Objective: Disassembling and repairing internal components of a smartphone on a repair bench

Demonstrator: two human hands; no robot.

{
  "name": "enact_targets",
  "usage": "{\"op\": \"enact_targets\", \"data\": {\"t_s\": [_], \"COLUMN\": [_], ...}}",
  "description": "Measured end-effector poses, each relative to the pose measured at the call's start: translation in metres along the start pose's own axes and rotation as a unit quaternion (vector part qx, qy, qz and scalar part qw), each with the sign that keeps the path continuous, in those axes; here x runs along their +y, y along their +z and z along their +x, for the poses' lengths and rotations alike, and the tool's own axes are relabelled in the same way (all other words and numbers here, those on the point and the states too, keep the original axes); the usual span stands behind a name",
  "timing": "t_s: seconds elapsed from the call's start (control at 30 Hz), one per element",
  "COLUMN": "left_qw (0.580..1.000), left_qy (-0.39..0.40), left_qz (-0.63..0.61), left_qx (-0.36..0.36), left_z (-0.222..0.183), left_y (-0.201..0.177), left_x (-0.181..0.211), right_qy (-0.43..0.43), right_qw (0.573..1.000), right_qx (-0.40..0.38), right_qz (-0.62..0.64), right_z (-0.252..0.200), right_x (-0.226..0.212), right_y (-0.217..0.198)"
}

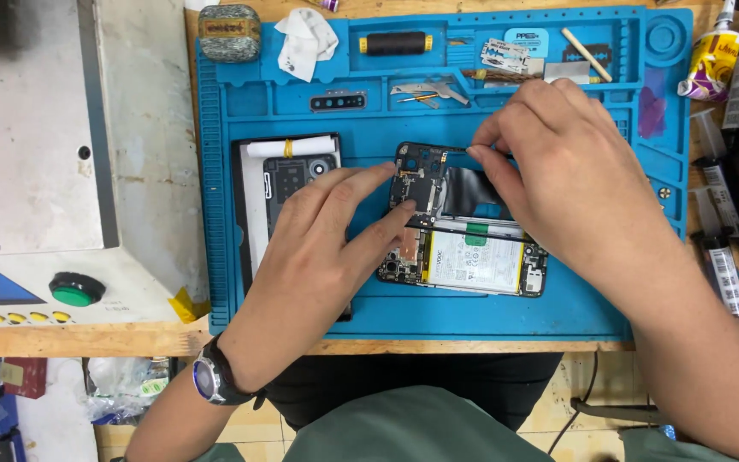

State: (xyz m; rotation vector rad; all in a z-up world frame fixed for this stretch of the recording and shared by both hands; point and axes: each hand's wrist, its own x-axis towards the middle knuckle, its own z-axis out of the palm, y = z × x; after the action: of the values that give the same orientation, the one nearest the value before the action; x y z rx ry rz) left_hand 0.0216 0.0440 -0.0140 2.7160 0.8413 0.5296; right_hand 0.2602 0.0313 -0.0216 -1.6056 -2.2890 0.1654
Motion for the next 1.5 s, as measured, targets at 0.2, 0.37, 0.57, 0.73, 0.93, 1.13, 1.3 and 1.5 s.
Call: {"op": "enact_targets", "data": {"t_s": [0.2,0.37,0.57,0.73,0.93,1.13,1.3,1.5], "left_qw": [0.999,0.994,0.981,0.961,0.941,0.94,0.936,0.938], "left_qy": [0.0,0.013,0.004,-0.018,-0.042,-0.047,-0.055,-0.049], "left_qz": [-0.039,-0.105,-0.192,-0.277,-0.336,-0.337,-0.346,-0.342], "left_qx": [0.025,0.016,-0.01,-0.005,-0.008,-0.003,-0.01,-0.012], "left_z": [0.002,-0.002,-0.005,-0.006,-0.007,-0.008,-0.008,-0.009], "left_y": [-0.002,-0.008,-0.012,-0.011,-0.013,-0.013,-0.015,-0.015], "left_x": [0.004,0.001,0.002,0.001,0.0,-0.001,-0.001,-0.002], "right_qy": [-0.016,-0.034,-0.038,0.019,0.035,0.014,-0.002,-0.022], "right_qw": [1.0,0.995,0.99,0.979,0.971,0.973,0.973,0.973], "right_qx": [0.003,-0.033,-0.048,-0.101,-0.102,-0.078,-0.08,-0.084], "right_qz": [0.014,0.087,0.127,0.175,0.212,0.215,0.214,0.212], "right_z": [0.0,0.001,0.0,0.001,-0.001,-0.002,0.001,0.001], "right_x": [-0.003,-0.01,-0.017,-0.016,-0.019,-0.022,-0.023,-0.025], "right_y": [-0.004,-0.014,-0.023,-0.024,-0.025,-0.027,-0.03,-0.029]}}
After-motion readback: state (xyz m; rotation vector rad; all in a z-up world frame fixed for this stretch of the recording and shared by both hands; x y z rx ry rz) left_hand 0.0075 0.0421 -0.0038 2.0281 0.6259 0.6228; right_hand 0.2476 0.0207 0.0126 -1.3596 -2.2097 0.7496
